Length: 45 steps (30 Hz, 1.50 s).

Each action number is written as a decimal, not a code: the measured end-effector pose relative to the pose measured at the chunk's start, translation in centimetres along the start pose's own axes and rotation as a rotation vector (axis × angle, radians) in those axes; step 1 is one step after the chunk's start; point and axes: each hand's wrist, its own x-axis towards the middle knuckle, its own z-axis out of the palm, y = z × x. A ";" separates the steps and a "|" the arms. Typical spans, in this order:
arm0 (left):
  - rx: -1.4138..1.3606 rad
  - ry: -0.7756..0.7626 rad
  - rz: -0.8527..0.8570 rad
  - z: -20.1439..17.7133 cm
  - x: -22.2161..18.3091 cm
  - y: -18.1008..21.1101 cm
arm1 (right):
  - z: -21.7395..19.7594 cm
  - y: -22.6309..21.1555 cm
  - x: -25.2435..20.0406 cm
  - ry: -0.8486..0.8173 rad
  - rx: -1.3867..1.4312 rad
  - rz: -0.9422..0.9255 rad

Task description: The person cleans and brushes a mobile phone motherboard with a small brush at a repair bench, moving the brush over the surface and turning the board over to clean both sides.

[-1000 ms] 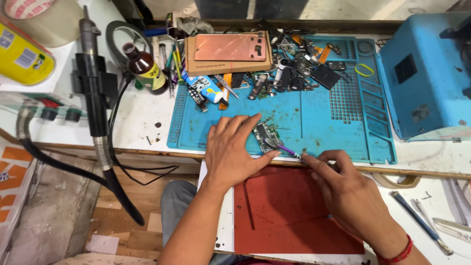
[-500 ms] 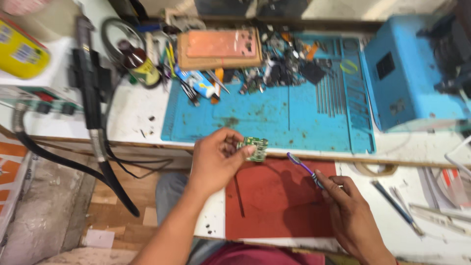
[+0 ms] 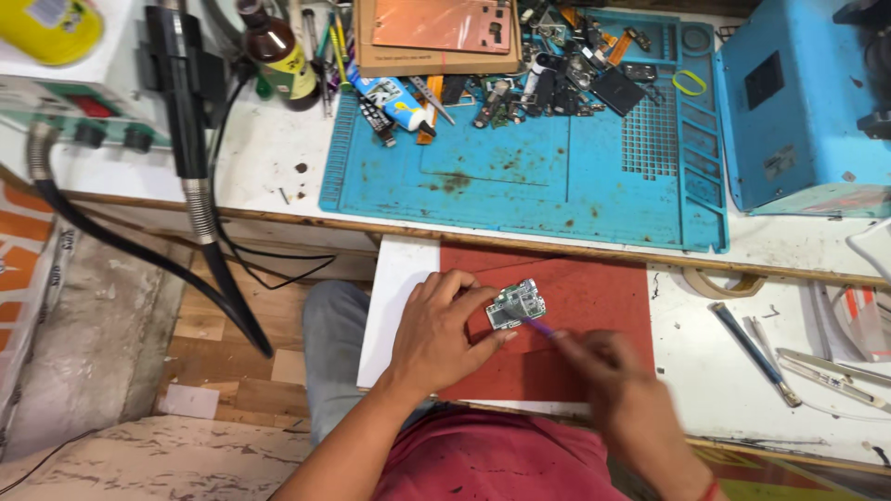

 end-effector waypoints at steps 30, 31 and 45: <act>0.000 0.168 -0.015 0.7 -2.7 1.1 | 0.3 -1.4 0.3 0.046 0.005 -0.076; -0.005 0.165 -0.018 0.9 -2.8 1.1 | -0.2 -1.1 0.3 0.050 0.003 -0.026; -0.028 0.105 -0.067 0.7 -2.0 0.7 | -0.3 -2.7 1.3 -0.085 -0.003 -0.044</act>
